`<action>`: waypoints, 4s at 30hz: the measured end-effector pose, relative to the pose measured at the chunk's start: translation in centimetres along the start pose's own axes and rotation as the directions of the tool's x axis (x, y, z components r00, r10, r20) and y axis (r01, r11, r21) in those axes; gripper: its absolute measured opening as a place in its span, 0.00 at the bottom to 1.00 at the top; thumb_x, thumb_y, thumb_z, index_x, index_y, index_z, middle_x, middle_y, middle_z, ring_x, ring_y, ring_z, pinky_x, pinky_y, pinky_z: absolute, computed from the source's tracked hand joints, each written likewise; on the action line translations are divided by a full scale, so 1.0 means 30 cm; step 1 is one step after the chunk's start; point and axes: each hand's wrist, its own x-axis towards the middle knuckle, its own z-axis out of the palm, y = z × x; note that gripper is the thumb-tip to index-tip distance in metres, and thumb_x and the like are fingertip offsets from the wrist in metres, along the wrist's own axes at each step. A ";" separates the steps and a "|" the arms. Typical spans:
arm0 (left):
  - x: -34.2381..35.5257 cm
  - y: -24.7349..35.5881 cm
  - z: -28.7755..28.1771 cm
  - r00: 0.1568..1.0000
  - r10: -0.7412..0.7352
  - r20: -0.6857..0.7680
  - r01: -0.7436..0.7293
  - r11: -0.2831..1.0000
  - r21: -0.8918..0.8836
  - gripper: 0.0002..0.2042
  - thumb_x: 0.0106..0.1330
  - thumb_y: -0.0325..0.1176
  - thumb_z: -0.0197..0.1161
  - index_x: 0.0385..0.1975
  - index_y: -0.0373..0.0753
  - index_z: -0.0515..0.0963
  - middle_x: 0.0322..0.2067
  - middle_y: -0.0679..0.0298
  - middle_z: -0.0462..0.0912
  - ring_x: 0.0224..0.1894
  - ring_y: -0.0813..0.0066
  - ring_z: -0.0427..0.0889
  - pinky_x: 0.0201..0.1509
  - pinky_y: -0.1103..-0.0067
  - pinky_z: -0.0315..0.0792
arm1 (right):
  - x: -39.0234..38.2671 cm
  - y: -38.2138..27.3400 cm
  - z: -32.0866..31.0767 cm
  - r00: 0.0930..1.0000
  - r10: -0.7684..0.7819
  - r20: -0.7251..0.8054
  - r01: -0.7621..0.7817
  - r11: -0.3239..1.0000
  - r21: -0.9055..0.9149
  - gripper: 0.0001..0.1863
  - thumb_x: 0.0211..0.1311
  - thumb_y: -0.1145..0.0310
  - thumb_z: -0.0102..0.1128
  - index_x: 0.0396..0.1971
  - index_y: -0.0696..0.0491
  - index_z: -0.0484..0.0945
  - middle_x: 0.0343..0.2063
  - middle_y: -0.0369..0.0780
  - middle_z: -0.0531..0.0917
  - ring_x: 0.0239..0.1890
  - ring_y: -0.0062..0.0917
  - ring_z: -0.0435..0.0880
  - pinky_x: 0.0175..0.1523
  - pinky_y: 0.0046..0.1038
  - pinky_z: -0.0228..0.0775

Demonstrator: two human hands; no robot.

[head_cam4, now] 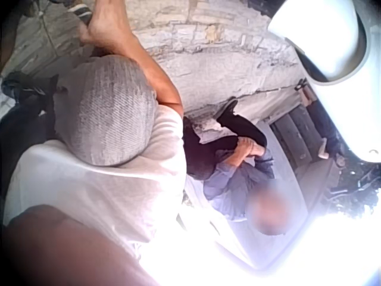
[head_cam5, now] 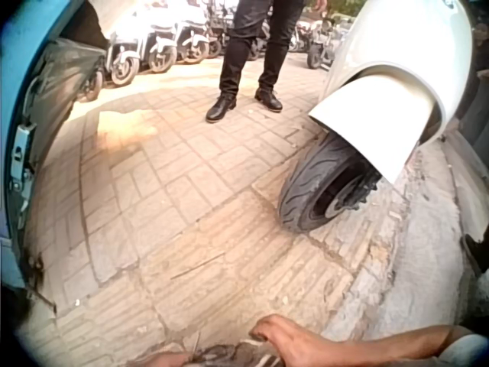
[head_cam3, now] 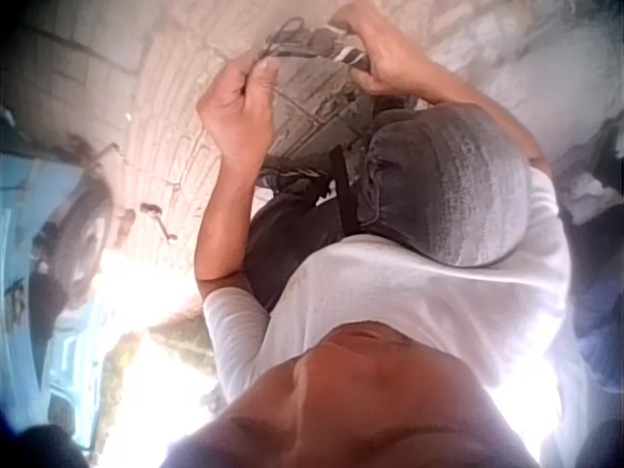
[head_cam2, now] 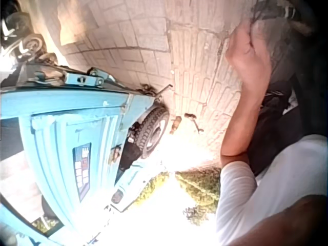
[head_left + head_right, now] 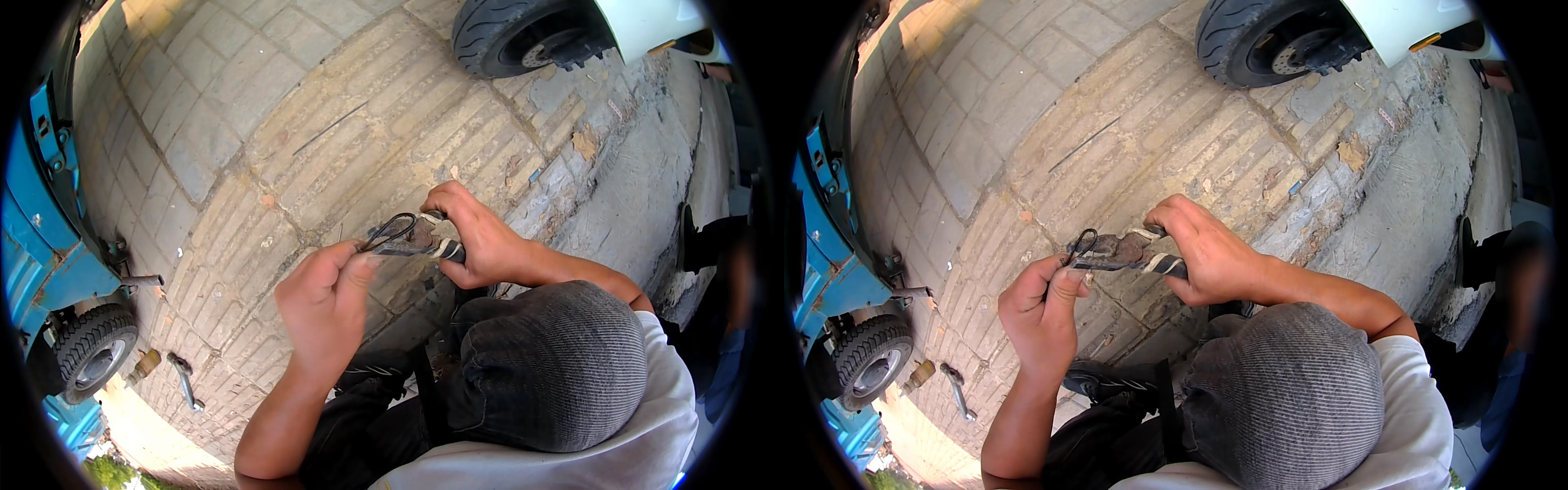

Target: The person bends a metal wire using pliers, then inserts the wire into the rear fender of a white scooter and manipulates it to secure the fender. The person remains crouched near the scooter throughout the task.

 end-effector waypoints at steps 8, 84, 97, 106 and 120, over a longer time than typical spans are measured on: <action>0.004 0.026 0.000 0.995 -0.024 0.100 0.040 0.987 -0.157 0.08 0.69 0.30 0.59 0.33 0.30 0.79 0.21 0.67 0.78 0.26 0.84 0.74 0.32 0.85 0.68 | -0.018 0.009 0.002 1.000 0.022 -0.015 -0.022 0.999 0.032 0.33 0.35 0.77 0.66 0.48 0.57 0.65 0.42 0.47 0.71 0.44 0.43 0.75 0.48 0.36 0.70; 0.664 1.168 0.885 0.317 0.228 0.920 -0.395 0.914 -0.091 0.13 0.68 0.34 0.61 0.45 0.32 0.78 0.39 0.58 0.82 0.43 0.68 0.79 0.46 0.75 0.72 | -0.478 0.133 -0.977 0.474 0.677 -0.563 0.026 0.628 0.778 0.17 0.74 0.66 0.42 0.57 0.56 0.69 0.22 0.33 0.70 0.24 0.18 0.69 0.32 0.21 0.64; 0.772 0.920 1.629 0.633 0.035 0.774 0.303 0.908 -0.289 0.16 0.70 0.26 0.48 0.56 0.31 0.71 0.37 0.59 0.80 0.28 0.80 0.73 0.31 0.82 0.70 | -0.170 0.524 -0.964 -0.303 0.672 -0.676 0.095 0.727 0.680 0.22 0.72 0.57 0.44 0.29 0.60 0.77 0.25 0.36 0.79 0.28 0.17 0.72 0.36 0.23 0.65; 0.783 0.877 1.712 0.668 0.325 0.670 0.065 0.871 -0.487 0.13 0.71 0.25 0.47 0.53 0.34 0.72 0.35 0.61 0.80 0.24 0.83 0.70 0.28 0.82 0.69 | -0.183 0.727 -0.961 -0.253 0.439 -0.862 0.242 0.892 0.383 0.14 0.71 0.64 0.46 0.37 0.60 0.76 0.31 0.34 0.80 0.35 0.15 0.73 0.41 0.22 0.68; 0.888 0.787 1.849 0.782 0.445 0.436 -0.416 0.894 -0.166 0.20 0.65 0.23 0.44 0.58 0.27 0.67 0.49 0.51 0.76 0.50 0.61 0.76 0.56 0.75 0.68 | -0.135 0.696 -0.988 -0.124 0.555 -0.823 0.192 0.827 0.529 0.16 0.68 0.71 0.49 0.53 0.60 0.73 0.49 0.39 0.79 0.52 0.18 0.73 0.55 0.23 0.66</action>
